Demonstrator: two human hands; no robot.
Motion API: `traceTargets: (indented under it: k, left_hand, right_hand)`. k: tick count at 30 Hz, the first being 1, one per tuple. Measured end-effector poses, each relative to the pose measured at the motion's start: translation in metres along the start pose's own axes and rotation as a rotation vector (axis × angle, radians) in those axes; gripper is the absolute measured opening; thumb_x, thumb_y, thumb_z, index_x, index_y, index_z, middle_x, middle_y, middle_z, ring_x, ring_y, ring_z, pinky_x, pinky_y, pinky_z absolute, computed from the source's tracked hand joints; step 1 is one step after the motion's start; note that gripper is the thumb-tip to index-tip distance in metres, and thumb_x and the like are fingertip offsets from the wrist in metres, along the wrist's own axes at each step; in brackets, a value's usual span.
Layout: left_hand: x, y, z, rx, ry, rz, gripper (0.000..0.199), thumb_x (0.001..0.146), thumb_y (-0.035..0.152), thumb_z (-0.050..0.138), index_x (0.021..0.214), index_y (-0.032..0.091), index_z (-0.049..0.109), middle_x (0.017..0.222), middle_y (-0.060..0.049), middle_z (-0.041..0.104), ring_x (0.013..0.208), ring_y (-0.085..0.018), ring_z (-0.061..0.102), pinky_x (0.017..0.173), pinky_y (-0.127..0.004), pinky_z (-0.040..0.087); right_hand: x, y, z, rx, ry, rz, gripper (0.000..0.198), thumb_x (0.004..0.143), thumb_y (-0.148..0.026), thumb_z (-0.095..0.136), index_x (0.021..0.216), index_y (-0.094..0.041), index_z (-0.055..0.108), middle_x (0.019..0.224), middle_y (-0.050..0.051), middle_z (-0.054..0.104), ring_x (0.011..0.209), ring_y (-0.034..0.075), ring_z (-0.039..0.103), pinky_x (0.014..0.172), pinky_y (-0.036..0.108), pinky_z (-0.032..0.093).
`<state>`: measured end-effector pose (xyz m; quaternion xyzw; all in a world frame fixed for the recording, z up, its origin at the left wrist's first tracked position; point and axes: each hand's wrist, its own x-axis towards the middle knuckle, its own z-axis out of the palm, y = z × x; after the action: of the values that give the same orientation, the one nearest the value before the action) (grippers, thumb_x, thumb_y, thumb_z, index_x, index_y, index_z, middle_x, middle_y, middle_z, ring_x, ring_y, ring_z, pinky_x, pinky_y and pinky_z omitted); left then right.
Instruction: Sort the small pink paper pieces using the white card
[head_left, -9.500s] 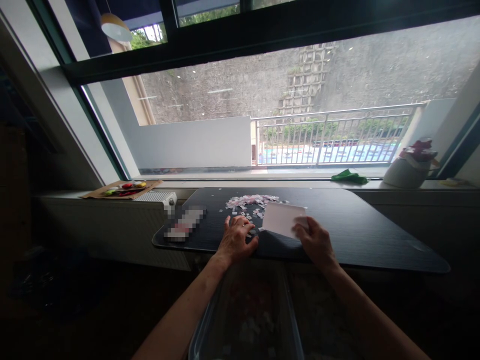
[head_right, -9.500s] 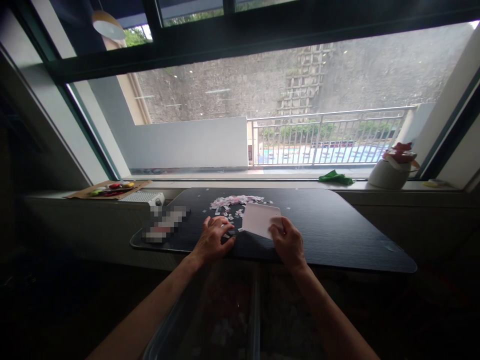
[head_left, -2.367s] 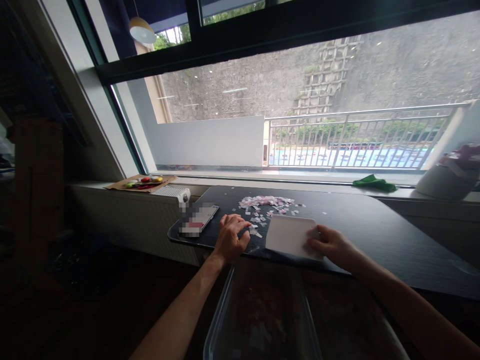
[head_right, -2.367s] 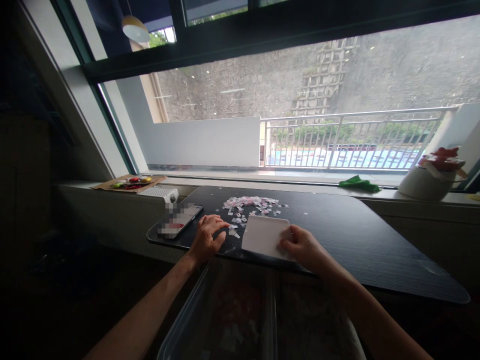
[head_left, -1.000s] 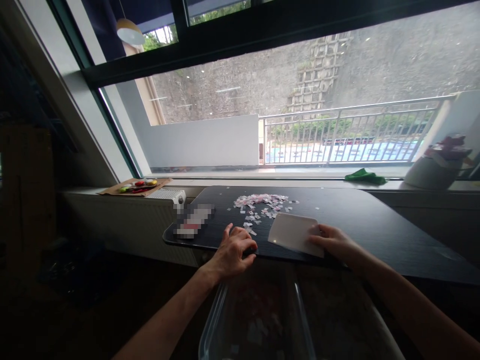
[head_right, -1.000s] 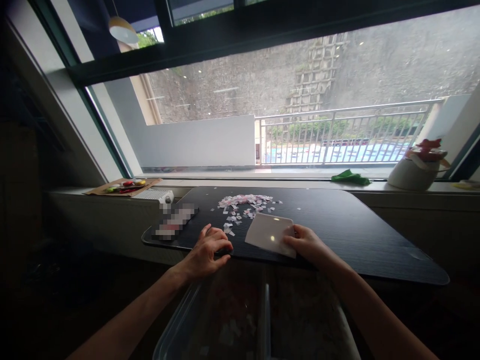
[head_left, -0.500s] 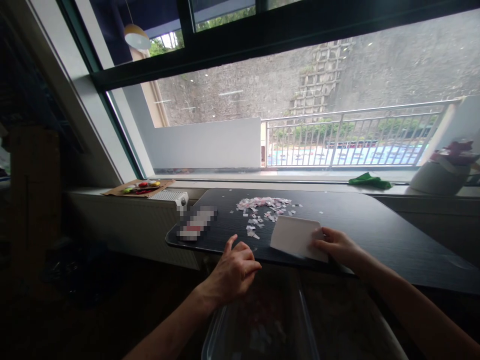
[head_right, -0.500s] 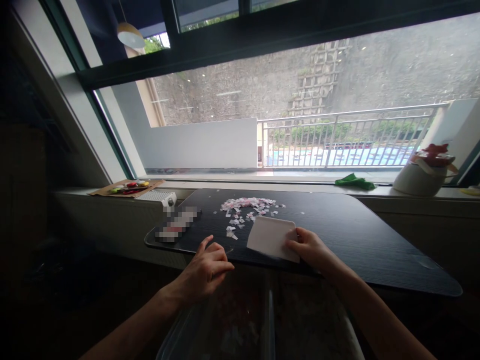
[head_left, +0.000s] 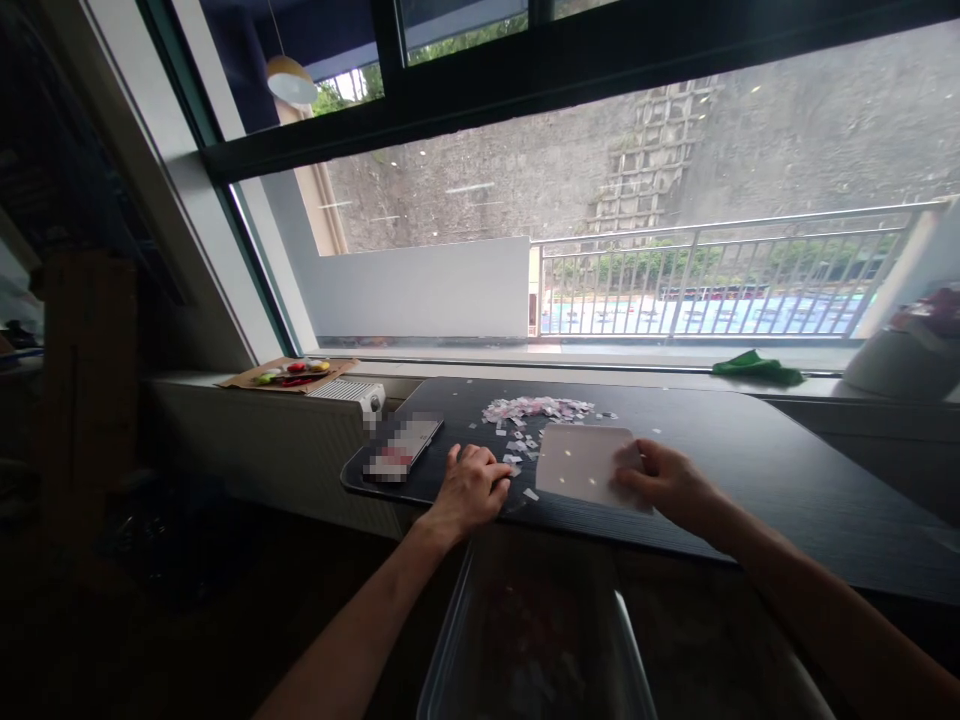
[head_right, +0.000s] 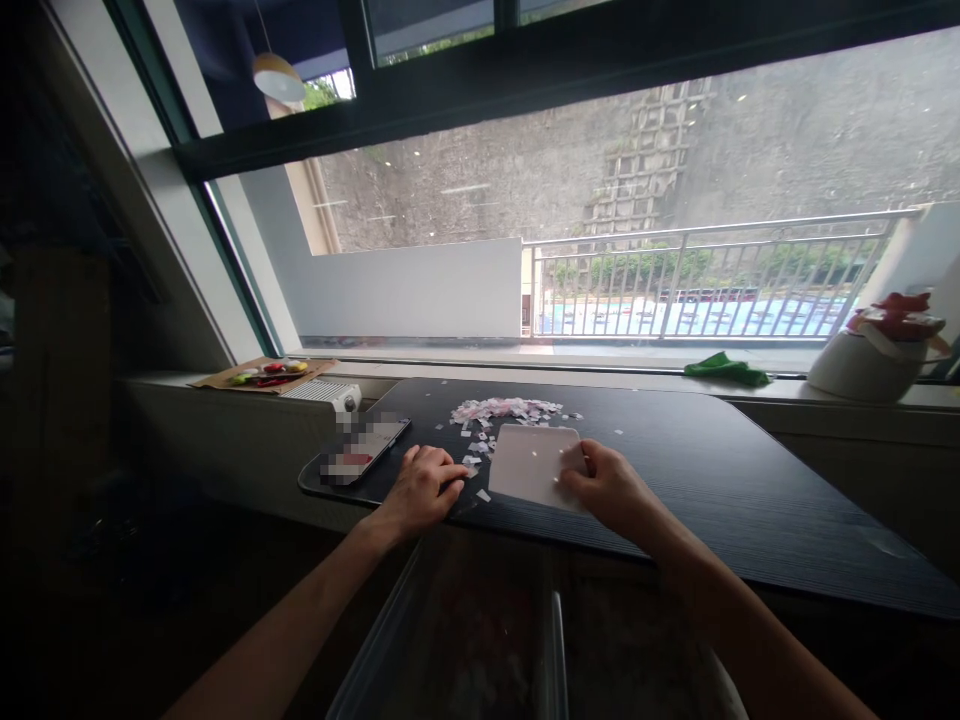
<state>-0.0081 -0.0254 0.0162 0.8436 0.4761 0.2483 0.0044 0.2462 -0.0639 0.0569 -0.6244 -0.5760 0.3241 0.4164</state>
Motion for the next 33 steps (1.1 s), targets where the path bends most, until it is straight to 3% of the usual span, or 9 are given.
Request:
traceTargets:
  k: [7,15,20,25,33]
  left_hand:
    - [-0.009,0.004,-0.005,-0.072,-0.034,0.119,0.019,0.082,0.023,0.053,0.091,0.027,0.069,0.091,-0.003,0.062,0.098,-0.02,0.052,0.108,-0.054,0.018]
    - [-0.012,0.0,-0.008,-0.095,-0.005,0.057,0.016,0.078,0.021,0.055,0.086,0.023,0.069,0.092,-0.003,0.064,0.098,-0.02,0.054,0.107,-0.052,0.021]
    - [-0.002,-0.005,-0.004,-0.094,0.074,0.0,0.015,0.079,0.023,0.054,0.084,0.024,0.068,0.089,-0.003,0.065,0.096,-0.02,0.054,0.106,-0.051,0.024]
    - [0.01,-0.012,0.006,-0.044,0.205,-0.149,0.017,0.078,0.02,0.051,0.079,0.022,0.068,0.084,-0.004,0.066,0.094,-0.021,0.054,0.101,-0.049,0.03]
    - [0.007,-0.012,0.017,-0.005,0.244,-0.119,0.016,0.077,0.019,0.05,0.076,0.023,0.066,0.083,-0.003,0.065,0.096,-0.022,0.054,0.104,-0.052,0.024]
  right_hand:
    - [0.017,0.009,0.012,0.045,0.017,-0.039,0.017,0.064,-0.023,0.059,0.08,-0.017,0.058,0.071,0.004,0.067,0.06,0.016,0.061,0.05,0.025,0.046]
    - [0.016,0.015,0.011,-0.044,0.057,-0.07,0.018,0.064,-0.027,0.058,0.079,-0.017,0.058,0.067,0.003,0.065,0.055,0.015,0.057,0.047,0.025,0.042]
    - [0.012,0.009,0.014,-0.025,-0.001,-0.11,0.015,0.065,-0.027,0.058,0.076,-0.018,0.057,0.066,0.002,0.064,0.055,0.014,0.057,0.048,0.024,0.042]
    - [0.017,0.006,0.021,-0.115,0.125,-0.11,0.013,0.065,-0.027,0.058,0.073,-0.018,0.057,0.064,0.002,0.064,0.053,0.013,0.054,0.047,0.024,0.039]
    - [0.009,-0.001,0.012,-0.402,0.13,-0.121,0.012,0.07,-0.029,0.051,0.076,-0.02,0.056,0.065,0.002,0.061,0.057,0.015,0.054,0.051,0.025,0.037]
